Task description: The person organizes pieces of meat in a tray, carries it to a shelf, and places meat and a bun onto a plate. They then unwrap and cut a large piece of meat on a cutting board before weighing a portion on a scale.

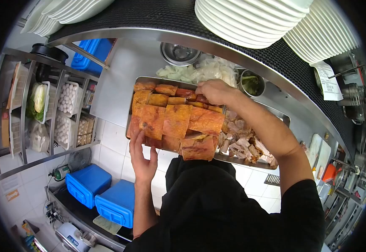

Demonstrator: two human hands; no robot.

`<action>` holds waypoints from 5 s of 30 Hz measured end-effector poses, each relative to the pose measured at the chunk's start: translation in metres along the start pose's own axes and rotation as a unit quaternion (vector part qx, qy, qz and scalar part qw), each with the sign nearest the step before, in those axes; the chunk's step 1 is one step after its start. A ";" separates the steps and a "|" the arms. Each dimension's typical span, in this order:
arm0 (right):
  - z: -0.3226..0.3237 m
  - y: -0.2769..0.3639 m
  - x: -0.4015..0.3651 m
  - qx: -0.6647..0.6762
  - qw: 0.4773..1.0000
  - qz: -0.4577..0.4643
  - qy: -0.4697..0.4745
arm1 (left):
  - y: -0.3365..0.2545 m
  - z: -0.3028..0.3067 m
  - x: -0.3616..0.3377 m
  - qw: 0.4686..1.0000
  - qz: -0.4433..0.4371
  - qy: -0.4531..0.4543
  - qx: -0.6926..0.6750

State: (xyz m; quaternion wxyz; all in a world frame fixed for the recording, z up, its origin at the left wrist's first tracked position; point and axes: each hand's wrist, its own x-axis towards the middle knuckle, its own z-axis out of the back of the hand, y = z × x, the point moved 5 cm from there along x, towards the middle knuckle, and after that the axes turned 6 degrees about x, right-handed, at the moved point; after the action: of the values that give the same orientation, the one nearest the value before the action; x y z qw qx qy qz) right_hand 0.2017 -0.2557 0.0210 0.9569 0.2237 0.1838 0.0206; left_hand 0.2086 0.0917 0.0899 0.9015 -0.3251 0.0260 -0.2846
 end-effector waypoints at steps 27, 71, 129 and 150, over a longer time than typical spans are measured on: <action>0.025 -0.012 -0.088 0.097 0.990 -0.067 -0.072 | -0.009 -0.014 0.006 1.000 0.020 -0.006 0.008; 0.030 0.031 0.012 0.009 0.999 -0.024 0.022 | -0.003 -0.013 -0.005 0.999 0.021 -0.023 0.013; 0.057 0.061 -0.052 0.015 1.000 -0.007 -0.015 | 0.004 -0.005 -0.005 0.999 0.031 -0.035 -0.005; 0.009 0.025 0.048 0.023 0.998 0.031 0.050 | -0.075 -0.049 0.092 0.880 -0.234 0.290 0.295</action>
State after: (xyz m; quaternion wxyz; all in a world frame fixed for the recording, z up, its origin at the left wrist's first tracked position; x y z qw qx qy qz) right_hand 0.2509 -0.2316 0.0230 0.9402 0.2499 0.2244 0.0573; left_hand 0.2366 -0.0323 0.1091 0.8151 0.0564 0.1245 -0.5630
